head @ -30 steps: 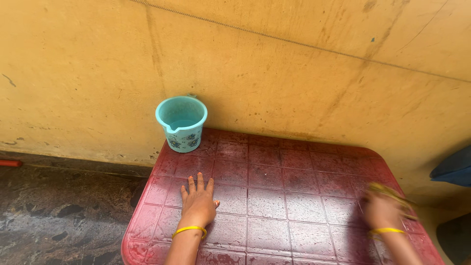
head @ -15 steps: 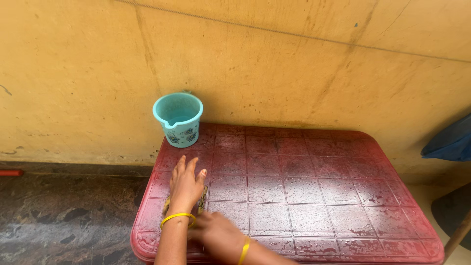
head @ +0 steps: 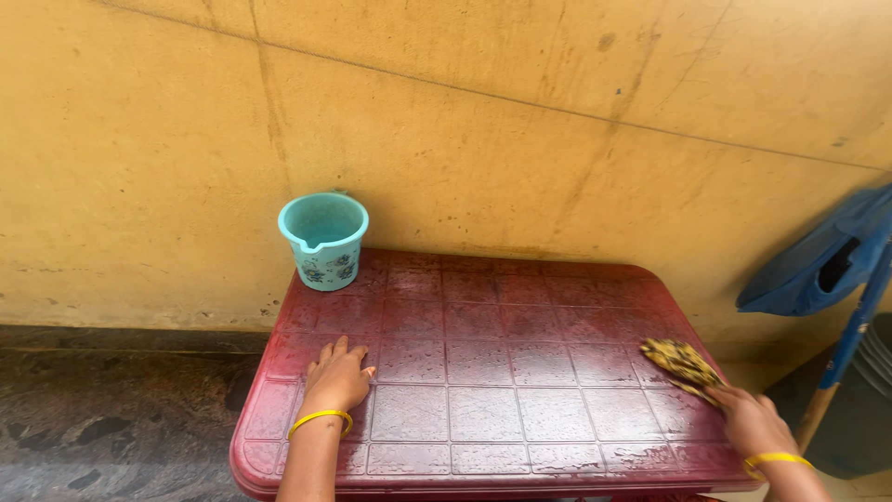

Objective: The person cleans a table by hand with a cloth, repeatedly dipping and wringing the cloth in a bucket of water before wiping the table surface.

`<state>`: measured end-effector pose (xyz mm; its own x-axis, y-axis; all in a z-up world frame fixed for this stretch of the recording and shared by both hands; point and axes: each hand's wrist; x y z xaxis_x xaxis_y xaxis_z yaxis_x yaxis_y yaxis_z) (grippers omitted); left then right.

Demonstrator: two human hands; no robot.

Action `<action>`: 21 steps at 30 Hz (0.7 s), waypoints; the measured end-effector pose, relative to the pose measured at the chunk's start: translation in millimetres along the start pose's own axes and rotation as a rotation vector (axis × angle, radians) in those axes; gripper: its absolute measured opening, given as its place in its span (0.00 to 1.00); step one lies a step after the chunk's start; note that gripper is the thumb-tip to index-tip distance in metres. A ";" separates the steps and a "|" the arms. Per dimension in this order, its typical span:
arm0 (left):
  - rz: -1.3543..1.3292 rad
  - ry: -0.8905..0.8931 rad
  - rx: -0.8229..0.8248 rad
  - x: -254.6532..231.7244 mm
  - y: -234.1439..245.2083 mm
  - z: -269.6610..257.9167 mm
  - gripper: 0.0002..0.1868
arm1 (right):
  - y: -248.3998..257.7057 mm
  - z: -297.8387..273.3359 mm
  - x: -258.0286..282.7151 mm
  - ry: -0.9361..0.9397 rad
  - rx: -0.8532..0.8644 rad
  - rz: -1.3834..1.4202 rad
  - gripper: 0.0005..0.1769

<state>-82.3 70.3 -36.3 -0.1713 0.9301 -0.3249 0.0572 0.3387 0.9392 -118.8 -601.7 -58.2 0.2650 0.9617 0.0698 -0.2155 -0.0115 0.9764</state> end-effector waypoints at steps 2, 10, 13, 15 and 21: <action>0.025 -0.004 0.006 1.5 -3.2 0.2 0.28 | 2.6 -18.6 -18.0 -0.037 0.029 -0.070 0.26; 0.025 -0.010 0.027 3.9 -2.1 -0.5 0.29 | -64.2 -83.2 36.3 0.044 -0.128 -0.192 0.26; 0.010 -0.010 0.037 4.2 2.2 -0.4 0.28 | -100.1 -118.7 115.0 0.304 -0.183 0.009 0.26; -0.009 -0.005 0.036 3.2 3.1 -0.2 0.28 | -113.6 -151.8 201.1 0.649 -0.232 0.173 0.27; -0.020 -0.017 0.024 5.0 3.7 0.2 0.27 | -30.8 -195.3 382.9 0.843 0.386 0.689 0.25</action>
Point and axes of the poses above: each hand's wrist, its own z-axis towards the middle knuckle, its own y-axis out of the back of the hand, x = y × z, and after that the axes turned 5 degrees about -x, right-handed
